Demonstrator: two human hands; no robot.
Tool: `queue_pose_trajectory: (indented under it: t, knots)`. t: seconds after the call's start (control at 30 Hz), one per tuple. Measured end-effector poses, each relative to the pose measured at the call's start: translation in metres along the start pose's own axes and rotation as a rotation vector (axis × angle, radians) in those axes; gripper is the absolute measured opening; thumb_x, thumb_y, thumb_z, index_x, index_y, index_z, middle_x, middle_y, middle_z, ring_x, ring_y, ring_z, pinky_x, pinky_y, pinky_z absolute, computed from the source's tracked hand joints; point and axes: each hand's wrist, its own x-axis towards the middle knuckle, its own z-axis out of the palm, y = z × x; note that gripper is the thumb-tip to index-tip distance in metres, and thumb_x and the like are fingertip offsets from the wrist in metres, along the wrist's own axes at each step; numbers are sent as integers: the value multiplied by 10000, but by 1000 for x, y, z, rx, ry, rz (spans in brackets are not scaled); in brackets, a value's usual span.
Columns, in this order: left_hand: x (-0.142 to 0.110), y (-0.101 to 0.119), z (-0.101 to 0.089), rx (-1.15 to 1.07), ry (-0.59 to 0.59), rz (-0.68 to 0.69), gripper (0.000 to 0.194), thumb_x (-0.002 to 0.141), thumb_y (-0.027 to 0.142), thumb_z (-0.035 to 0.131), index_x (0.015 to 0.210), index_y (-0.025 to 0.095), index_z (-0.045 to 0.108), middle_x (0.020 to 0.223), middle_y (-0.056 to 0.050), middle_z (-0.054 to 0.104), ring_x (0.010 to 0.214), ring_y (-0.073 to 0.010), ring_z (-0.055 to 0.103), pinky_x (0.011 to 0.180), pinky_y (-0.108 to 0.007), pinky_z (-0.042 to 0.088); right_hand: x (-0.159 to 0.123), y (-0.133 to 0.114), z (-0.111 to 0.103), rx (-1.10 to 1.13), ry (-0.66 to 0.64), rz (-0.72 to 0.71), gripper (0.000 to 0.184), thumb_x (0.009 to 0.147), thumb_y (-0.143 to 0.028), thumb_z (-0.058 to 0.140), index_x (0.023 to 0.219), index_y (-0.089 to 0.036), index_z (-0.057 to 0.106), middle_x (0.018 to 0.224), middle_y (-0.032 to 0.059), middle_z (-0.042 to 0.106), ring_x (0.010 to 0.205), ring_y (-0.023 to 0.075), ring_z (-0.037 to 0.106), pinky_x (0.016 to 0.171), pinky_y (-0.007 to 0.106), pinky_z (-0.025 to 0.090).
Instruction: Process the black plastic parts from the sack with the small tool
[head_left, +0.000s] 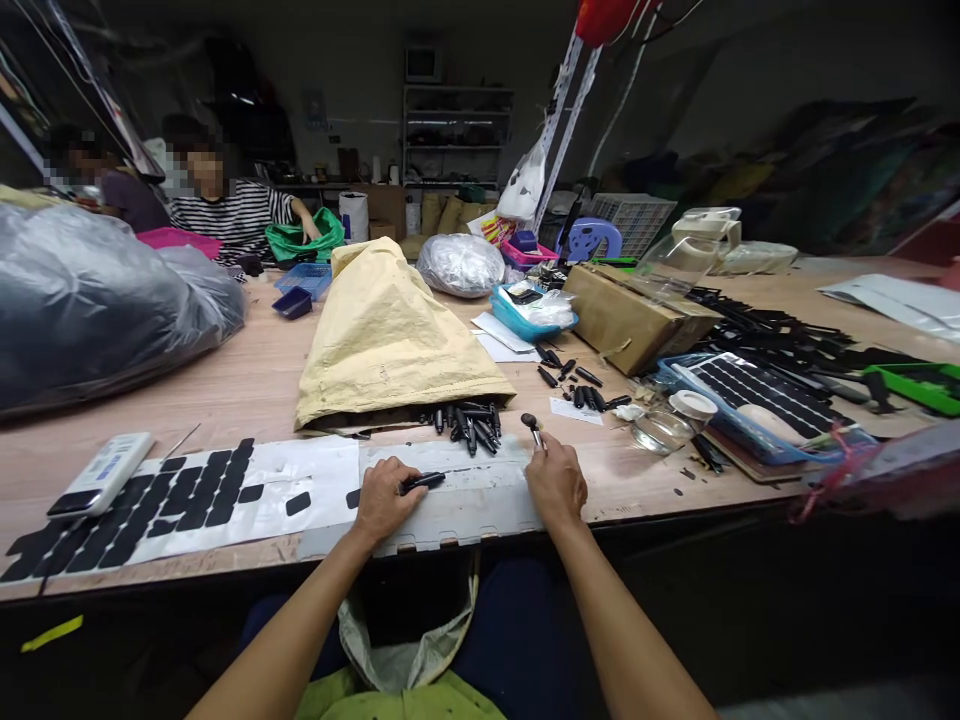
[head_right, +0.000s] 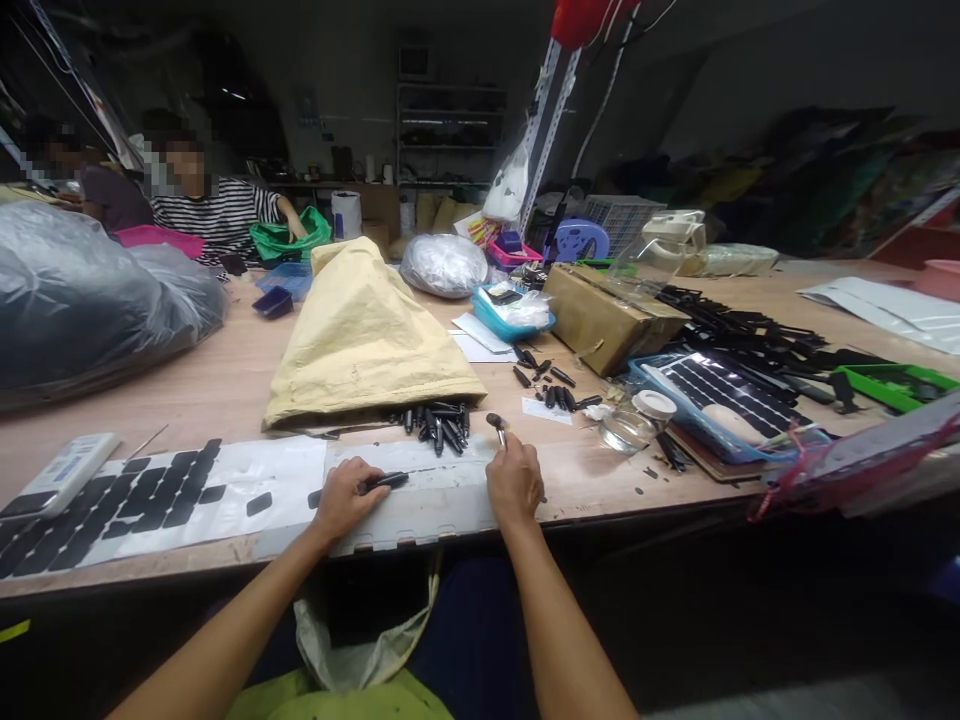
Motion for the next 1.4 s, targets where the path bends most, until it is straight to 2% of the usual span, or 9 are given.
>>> queue_pose_trajectory:
  t: [0.17,0.33,0.53,0.7,0.83,0.93,1.1,1.23,1.4]
  knots:
    - [0,2,-4,-17,-31,-6,143,810,306,661,908,242,742,841,-20,661,879,-197,567,811,-336,370,-54,-7,-9,410,-140,-287,402,902,-308,433,1205,-154,647,1153,119,661,988,202,613,874,312,485]
    - [-2,4,-7,3,-46,10,151,802,314,665,906,248,754,836,-23,656,900,-204,570,814,-339,356,-99,-25,-2,506,-216,-496,382,931,-300,418,1216,-171,637,1135,107,671,1030,187,623,931,315,493]
    - [-2,2,-5,1,-43,8,144,795,311,672,894,254,759,826,-19,655,888,-199,567,819,-338,351,-110,-30,6,353,-212,-519,376,918,-216,394,1194,-197,648,1066,83,682,1003,188,633,907,323,507]
    - [-2,1,-4,9,-37,11,150,794,314,674,905,260,758,828,-21,652,891,-202,563,806,-337,346,-114,-39,2,386,-195,-579,377,941,-236,386,1222,-190,633,1099,94,671,1023,184,627,928,320,502]
    - [-2,0,-3,8,-33,6,134,796,303,664,886,268,757,818,-19,646,886,-200,556,802,-338,347,-119,-41,6,352,-270,-597,378,919,-211,396,1198,-212,652,1028,73,682,951,177,635,885,315,517]
    - [-2,0,-2,-5,-29,-2,146,784,312,672,894,253,748,830,-21,659,884,-204,560,818,-345,353,-105,-34,5,342,-253,-554,385,906,-234,413,1209,-209,650,1025,74,678,925,179,629,861,313,510]
    - [-2,2,0,30,-14,4,210,732,334,718,912,225,721,848,-17,664,883,-209,564,830,-355,356,-43,-15,-11,96,-22,-269,379,896,-273,466,1221,-222,653,1048,75,648,854,175,592,743,282,450]
    - [-3,2,0,42,-43,14,242,755,368,706,964,250,735,882,-29,659,916,-224,554,825,-364,352,1,-3,-12,-166,-62,-43,377,907,-238,459,1225,-240,661,1084,95,617,910,204,579,707,297,404]
    - [0,1,-2,-2,-55,5,222,759,351,697,957,274,763,875,-34,658,914,-225,552,842,-377,352,14,1,12,-291,-45,-68,389,917,-234,444,1250,-232,644,1067,119,600,906,222,571,686,311,398]
